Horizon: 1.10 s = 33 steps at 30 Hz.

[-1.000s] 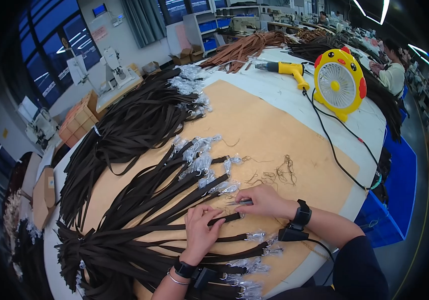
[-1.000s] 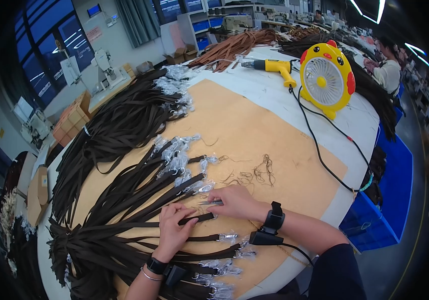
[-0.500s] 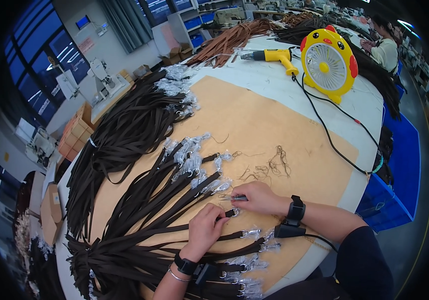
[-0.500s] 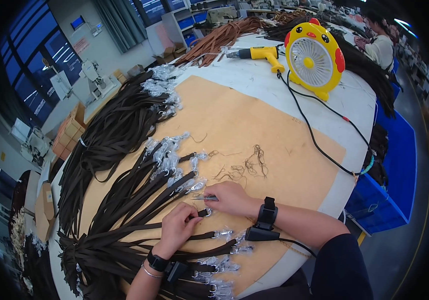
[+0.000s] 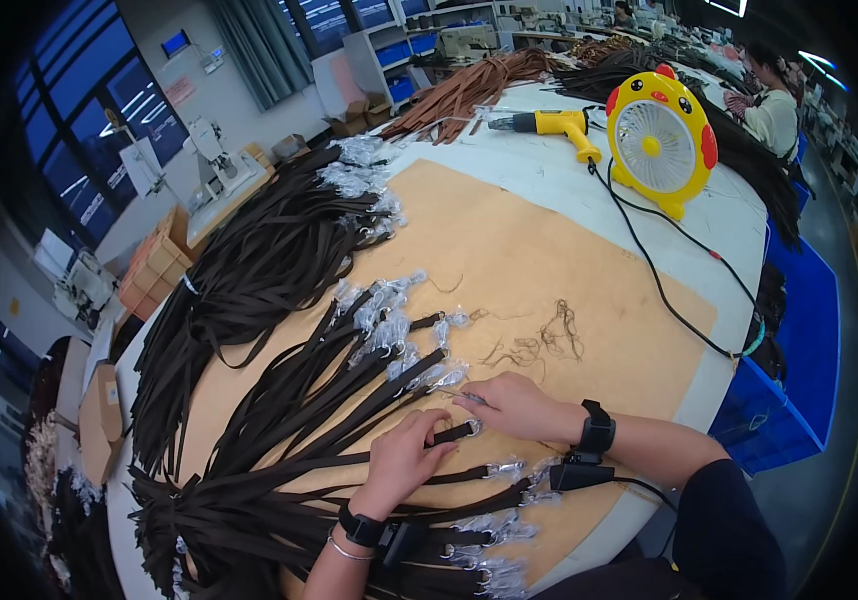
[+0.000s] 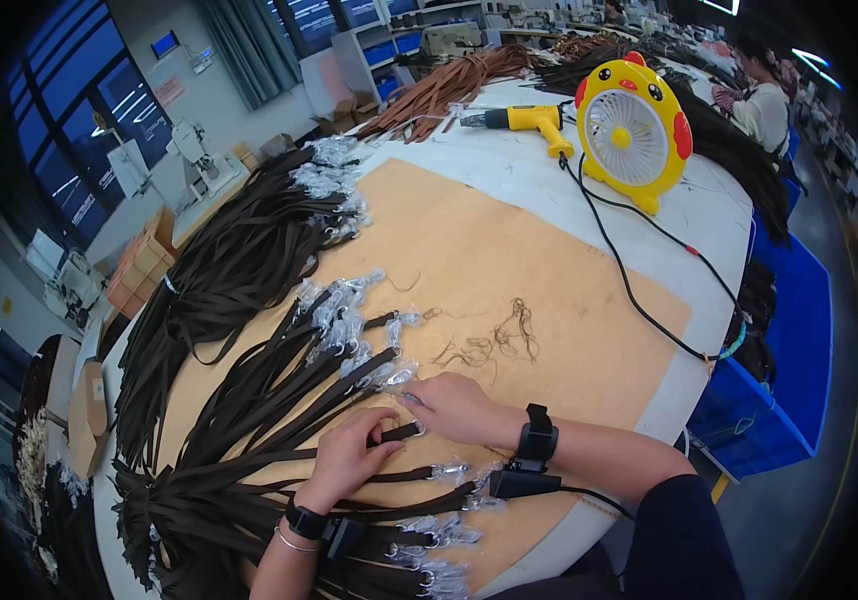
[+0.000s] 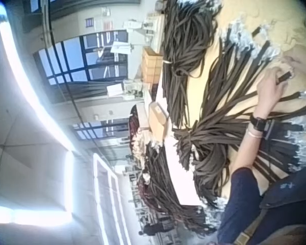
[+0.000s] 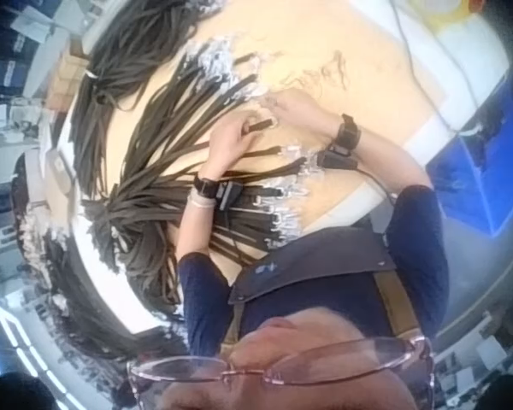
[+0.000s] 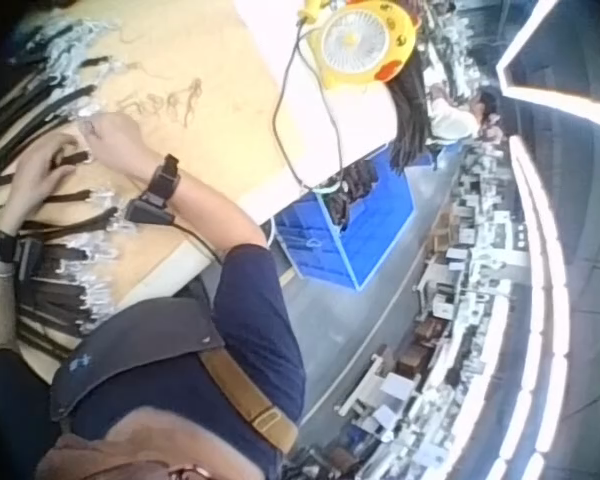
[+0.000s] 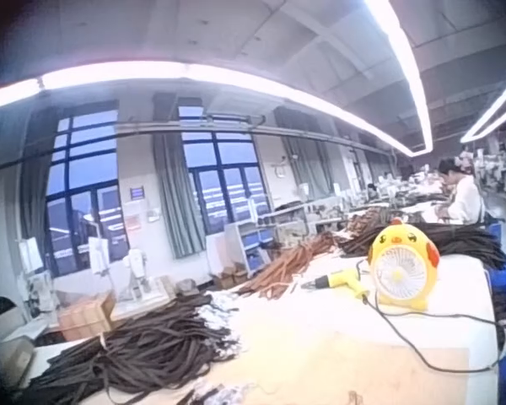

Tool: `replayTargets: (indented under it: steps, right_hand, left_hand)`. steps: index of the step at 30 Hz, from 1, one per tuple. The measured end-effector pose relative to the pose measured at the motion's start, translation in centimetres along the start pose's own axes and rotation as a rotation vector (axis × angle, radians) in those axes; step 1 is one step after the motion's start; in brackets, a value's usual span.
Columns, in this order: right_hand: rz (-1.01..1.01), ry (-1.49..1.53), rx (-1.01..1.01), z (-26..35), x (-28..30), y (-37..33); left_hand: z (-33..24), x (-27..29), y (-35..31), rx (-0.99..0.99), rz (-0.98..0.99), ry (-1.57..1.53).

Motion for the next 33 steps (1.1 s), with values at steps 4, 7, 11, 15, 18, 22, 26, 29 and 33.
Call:
replayTargets:
  steps: [4, 7, 11, 15, 18, 22, 26, 29, 33]
  right_hand:
    - [0.111, -0.020, 0.029, -0.8, -2.2, 0.5]
    - [0.147, 0.020, 0.050, -0.4, -3.1, 0.6]
    - [0.123, 0.103, 0.046, -0.9, -4.0, 0.4]
    - [0.149, 0.343, 0.005, -0.3, -3.7, -0.1]
    - [0.185, 0.271, 0.013, 0.0, -3.8, -0.2]
    - [0.107, 0.133, 0.030, 0.3, -3.7, -0.4]
    - [0.003, 0.054, 0.023, -0.8, -3.6, -0.1]
    - [-0.026, 0.252, -0.041, -1.9, -2.9, 0.2]
    - [-0.040, 0.438, -0.113, -2.9, -2.3, 0.2]
  left_hand:
    - [1.5, -1.2, 0.7, 0.065, 0.065, -0.112]
    - [2.2, -1.2, 0.3, 0.131, 0.019, -0.177]
    - [2.4, -1.3, -0.2, 0.137, -0.011, -0.213]
    - [2.8, -1.1, -0.5, 0.136, -0.084, -0.251]
    - [3.3, -1.3, -0.8, 0.184, -0.100, -0.349]
    - [3.2, -1.6, -0.7, 0.217, -0.111, -0.518]
    - [4.1, -2.4, -0.9, 0.260, -0.089, -0.584]
    - [3.9, -2.2, -0.8, 0.258, -0.066, -0.564]
    - [3.5, -2.6, -0.6, 0.227, -0.038, -0.489]
Point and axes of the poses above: each hand's wrist, its own y-axis towards the middle knuckle, its own x-axis out of the back of the hand, z = x × y, the point moved 10 cm from there along y, towards the middle knuckle
